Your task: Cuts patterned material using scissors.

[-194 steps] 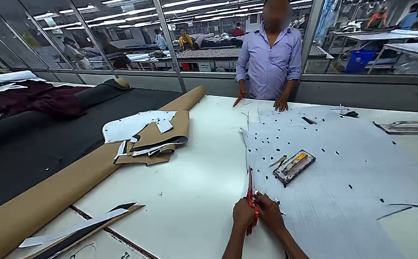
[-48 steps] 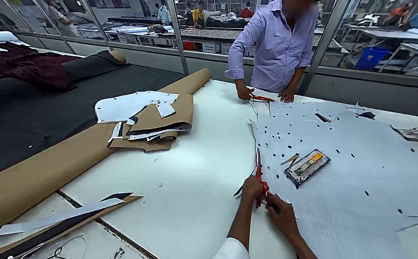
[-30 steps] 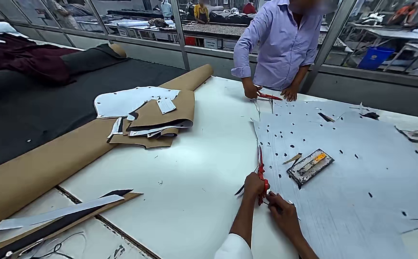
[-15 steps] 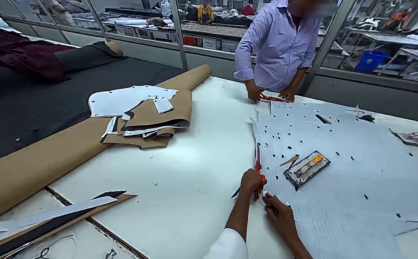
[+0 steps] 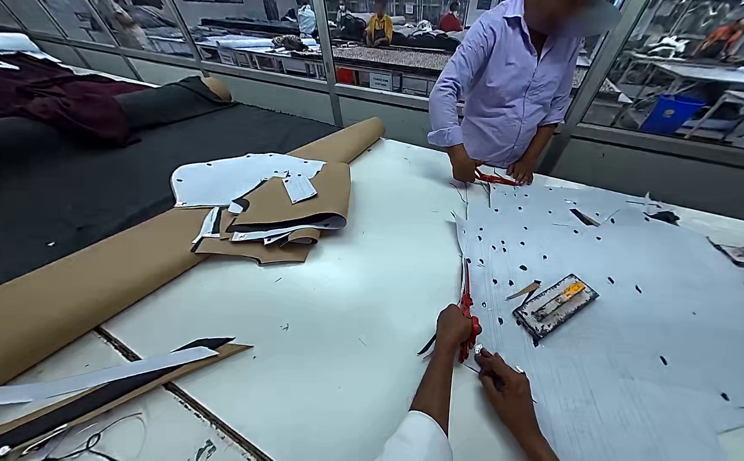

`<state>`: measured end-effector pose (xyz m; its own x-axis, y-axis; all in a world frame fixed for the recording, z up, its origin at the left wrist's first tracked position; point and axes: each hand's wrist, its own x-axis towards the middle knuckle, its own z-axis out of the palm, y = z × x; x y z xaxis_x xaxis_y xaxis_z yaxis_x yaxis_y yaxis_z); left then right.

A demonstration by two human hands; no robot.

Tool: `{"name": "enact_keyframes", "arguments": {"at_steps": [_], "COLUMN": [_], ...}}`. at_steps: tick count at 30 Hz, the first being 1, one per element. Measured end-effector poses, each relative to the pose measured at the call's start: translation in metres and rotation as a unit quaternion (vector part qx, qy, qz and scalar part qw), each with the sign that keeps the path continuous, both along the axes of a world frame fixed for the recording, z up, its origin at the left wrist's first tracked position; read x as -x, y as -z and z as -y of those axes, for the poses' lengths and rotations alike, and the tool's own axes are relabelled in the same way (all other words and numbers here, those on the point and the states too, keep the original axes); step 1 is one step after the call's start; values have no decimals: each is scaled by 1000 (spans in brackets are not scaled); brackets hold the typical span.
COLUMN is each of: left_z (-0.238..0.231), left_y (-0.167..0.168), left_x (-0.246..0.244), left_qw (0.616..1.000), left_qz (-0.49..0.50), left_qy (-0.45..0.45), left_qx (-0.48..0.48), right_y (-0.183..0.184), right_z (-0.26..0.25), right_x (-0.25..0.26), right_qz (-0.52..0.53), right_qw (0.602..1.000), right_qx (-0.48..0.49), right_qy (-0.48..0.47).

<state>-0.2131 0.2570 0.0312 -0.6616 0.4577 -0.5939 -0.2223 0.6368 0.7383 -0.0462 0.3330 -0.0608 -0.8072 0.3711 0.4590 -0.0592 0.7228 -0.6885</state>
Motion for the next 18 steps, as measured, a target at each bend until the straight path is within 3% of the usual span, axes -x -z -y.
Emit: {"name": "enact_keyframes", "arguments": {"at_steps": [10,18], "left_z": [-2,-5], "left_y": [-7,-6], "left_x": [9,12], "left_qw": [998,999], "left_qz": [-13,-3], "left_qy": [53,32], "left_qx": [18,12], "right_y": [2,2], "right_z": [-2,-1], "right_x": [0,-1], "right_qz": [0,-4], "right_qw": [1000,1000], "right_qx": [0,9], "right_qy": [4,-3]}}
